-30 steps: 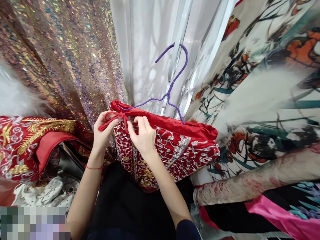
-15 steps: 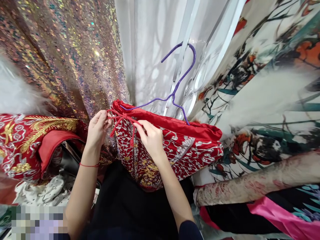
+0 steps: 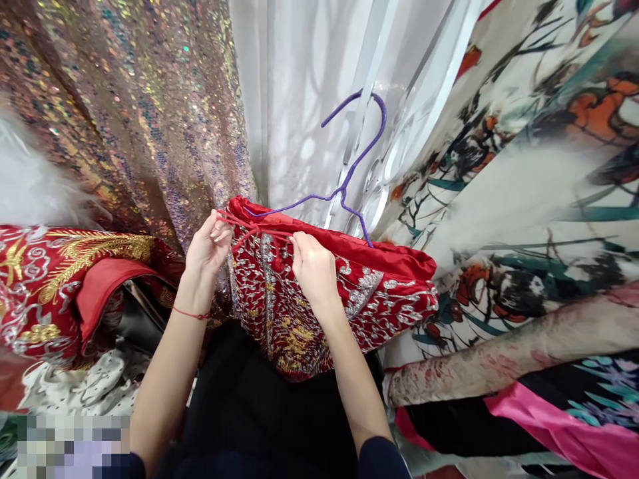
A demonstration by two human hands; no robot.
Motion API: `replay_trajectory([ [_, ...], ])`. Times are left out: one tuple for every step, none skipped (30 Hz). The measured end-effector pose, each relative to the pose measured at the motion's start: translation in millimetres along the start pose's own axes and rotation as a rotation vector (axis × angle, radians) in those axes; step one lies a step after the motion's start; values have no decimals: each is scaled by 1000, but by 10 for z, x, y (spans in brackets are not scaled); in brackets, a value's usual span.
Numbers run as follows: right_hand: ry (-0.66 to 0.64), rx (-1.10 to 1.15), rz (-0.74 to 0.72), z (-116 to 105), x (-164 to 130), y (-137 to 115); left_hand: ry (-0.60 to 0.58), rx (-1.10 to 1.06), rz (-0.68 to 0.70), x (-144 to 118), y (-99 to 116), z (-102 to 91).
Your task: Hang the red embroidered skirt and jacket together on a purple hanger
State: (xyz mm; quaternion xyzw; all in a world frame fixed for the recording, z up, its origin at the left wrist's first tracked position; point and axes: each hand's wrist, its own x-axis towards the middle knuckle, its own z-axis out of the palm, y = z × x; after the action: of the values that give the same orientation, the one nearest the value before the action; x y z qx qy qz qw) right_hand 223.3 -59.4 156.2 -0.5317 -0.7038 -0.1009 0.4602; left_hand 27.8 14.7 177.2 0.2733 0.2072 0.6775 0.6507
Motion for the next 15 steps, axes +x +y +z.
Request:
replay_trajectory([
  [12, -19, -3, 13, -4, 11, 2, -10, -22, 12, 5, -12],
  [29, -39, -4, 26, -11, 20, 7, -18, -40, 26, 7, -24],
  [49, -55, -8, 35, -18, 25, 15, -22, -52, 40, 5, -36],
  [70, -66, -11, 40, -27, 26, 25, -21, -55, 55, -2, -48],
  [87, -70, -14, 40, -37, 22, 36, -13, -43, 69, -13, -59],
  [95, -72, -16, 35, -49, 13, 47, 2, -13, 79, -27, -72],
  [91, -71, -17, 26, -61, 0, 55, 26, 32, 84, -43, -86],
  [72, -70, -18, 14, -75, -16, 58, 61, 79, 80, -61, -103],
  [44, -70, -16, 2, -90, -35, 54, 108, 111, 66, -79, -121],
  [10, -67, -12, -9, -105, -54, 41, 165, 121, 42, -99, -140],
  [-24, -59, -5, -15, -117, -73, 22, 227, 112, 9, -120, -157],
  [-53, -44, 4, -15, -127, -91, -3, 292, 94, -32, -143, -171],
  [-76, -27, 14, -8, -130, -109, -32, 355, 82, -77, -168, -179],
  [-92, -9, 24, 5, -128, -126, -65, 415, 90, -122, -194, -180],
  [-106, 8, 31, 23, -119, -141, -105, 472, 119, -163, -220, -174],
])
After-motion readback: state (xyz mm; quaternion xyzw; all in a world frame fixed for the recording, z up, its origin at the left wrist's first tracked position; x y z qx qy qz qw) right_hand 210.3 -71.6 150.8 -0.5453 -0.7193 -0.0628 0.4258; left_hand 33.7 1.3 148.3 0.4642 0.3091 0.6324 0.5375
